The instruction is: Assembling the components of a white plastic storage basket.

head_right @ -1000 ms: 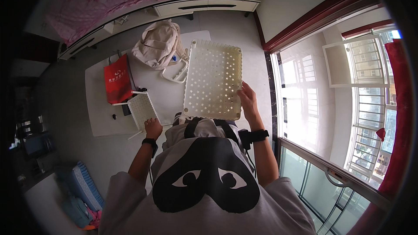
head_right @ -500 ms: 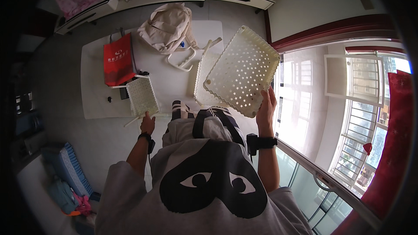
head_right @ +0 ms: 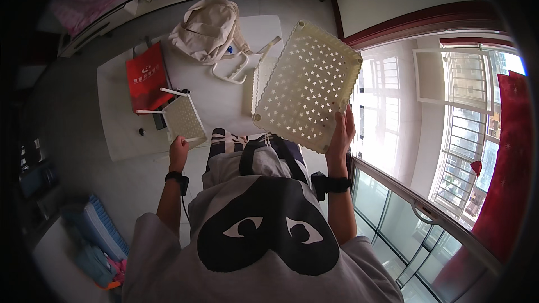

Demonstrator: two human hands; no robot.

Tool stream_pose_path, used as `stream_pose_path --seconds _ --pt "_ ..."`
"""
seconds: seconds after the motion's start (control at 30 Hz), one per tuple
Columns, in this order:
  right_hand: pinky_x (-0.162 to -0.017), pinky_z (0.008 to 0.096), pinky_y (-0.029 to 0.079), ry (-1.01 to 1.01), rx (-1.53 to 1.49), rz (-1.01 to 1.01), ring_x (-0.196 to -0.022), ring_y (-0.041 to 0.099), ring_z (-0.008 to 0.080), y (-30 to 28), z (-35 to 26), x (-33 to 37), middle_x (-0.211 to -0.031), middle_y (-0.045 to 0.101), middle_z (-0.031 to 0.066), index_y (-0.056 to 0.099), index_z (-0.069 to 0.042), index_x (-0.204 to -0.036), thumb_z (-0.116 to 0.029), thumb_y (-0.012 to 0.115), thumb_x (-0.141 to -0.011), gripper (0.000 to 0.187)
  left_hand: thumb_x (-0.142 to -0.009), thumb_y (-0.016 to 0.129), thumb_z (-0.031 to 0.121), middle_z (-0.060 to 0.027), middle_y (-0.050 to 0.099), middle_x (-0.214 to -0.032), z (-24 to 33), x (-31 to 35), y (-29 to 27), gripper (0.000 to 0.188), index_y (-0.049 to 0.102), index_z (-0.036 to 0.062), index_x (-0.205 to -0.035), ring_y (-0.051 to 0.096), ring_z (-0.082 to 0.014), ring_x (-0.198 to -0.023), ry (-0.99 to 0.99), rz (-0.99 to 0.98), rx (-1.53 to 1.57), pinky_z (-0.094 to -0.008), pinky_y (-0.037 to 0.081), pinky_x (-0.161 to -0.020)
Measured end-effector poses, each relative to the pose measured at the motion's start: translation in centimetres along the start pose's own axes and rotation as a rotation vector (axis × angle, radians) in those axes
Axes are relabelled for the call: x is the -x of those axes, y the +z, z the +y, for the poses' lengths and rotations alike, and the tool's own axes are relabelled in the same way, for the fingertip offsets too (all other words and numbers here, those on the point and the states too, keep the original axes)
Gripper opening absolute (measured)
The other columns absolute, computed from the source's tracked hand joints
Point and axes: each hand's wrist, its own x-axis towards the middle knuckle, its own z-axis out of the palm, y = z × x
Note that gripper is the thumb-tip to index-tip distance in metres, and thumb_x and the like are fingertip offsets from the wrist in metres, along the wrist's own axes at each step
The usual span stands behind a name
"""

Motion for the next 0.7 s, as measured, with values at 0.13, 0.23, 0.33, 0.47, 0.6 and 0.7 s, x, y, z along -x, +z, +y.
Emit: stream_pose_path --seconds 0.13,0.23,0.33,0.47,0.6,0.7 --pt "-0.088 0.0312 0.044 0.031 -0.085 -0.039 -0.102 0.054 0.0182 -1.0 0.5 -0.6 -0.117 0.057 0.0107 0.045 0.004 -0.132 -0.015 0.049 -0.088 0.048 -0.088 0.056 0.010 -0.0173 0.062 -0.081 3.4 -1.0 -6.6 0.012 0.056 0.0008 -0.096 0.062 -0.0290 -0.074 0.078 0.026 0.035 -0.0348 0.049 -0.067" --pt "-0.086 0.0305 0.045 -0.002 -0.040 0.014 -0.100 0.055 0.0168 -1.1 0.3 -0.4 -0.115 0.058 0.0099 0.045 0.003 -0.132 -0.014 0.048 -0.088 0.047 -0.089 0.056 0.010 -0.0171 0.061 -0.079 5.5 -1.2 -9.2 0.012 0.055 0.0004 -0.096 0.061 -0.0284 -0.072 0.138 0.058 0.009 -0.0348 0.049 -0.067" --pt "-0.085 0.0304 0.046 -0.010 -0.030 0.068 -0.099 0.056 0.0168 -2.8 -0.1 -0.8 -0.114 0.058 0.0101 0.046 0.003 -0.131 -0.012 0.048 -0.087 0.046 -0.091 0.055 0.011 -0.0126 0.060 -0.077 10.0 -1.0 -12.3 0.014 0.056 0.0010 -0.101 0.059 -0.0223 -0.070 0.155 0.055 0.053 -0.0323 0.048 -0.067" --pt "-0.085 0.0323 0.048 0.030 -0.139 0.150 -0.100 0.056 0.0184 -6.6 0.7 -1.6 -0.115 0.058 0.0114 0.046 0.003 -0.130 -0.013 0.049 -0.088 0.045 -0.091 0.056 0.011 -0.0059 0.057 -0.074 17.0 0.5 -16.0 0.016 0.058 0.0005 -0.103 0.052 -0.0126 -0.065 0.206 0.148 0.135 -0.0275 0.045 -0.063" --pt "-0.082 0.0326 0.050 0.004 -0.237 0.175 -0.095 0.059 0.0197 -10.2 2.1 -2.4 -0.109 0.059 0.0117 0.046 0.003 -0.128 -0.012 0.051 -0.085 0.045 -0.090 0.057 0.008 -0.0033 0.057 -0.077 23.9 3.8 -19.5 0.014 0.060 0.0006 -0.101 0.048 -0.0094 -0.065 0.373 0.276 0.233 -0.0255 0.043 -0.061" --pt "-0.078 0.0306 0.051 0.002 -0.261 0.212 -0.091 0.060 0.0185 -11.9 2.5 -3.2 -0.104 0.060 0.0103 0.047 0.004 -0.124 -0.010 0.050 -0.083 0.044 -0.090 0.055 0.007 -0.0056 0.061 -0.090 27.6 6.2 -21.4 0.013 0.059 -0.0002 -0.101 0.050 -0.0121 -0.072 0.580 0.419 0.246 -0.0263 0.043 -0.067"
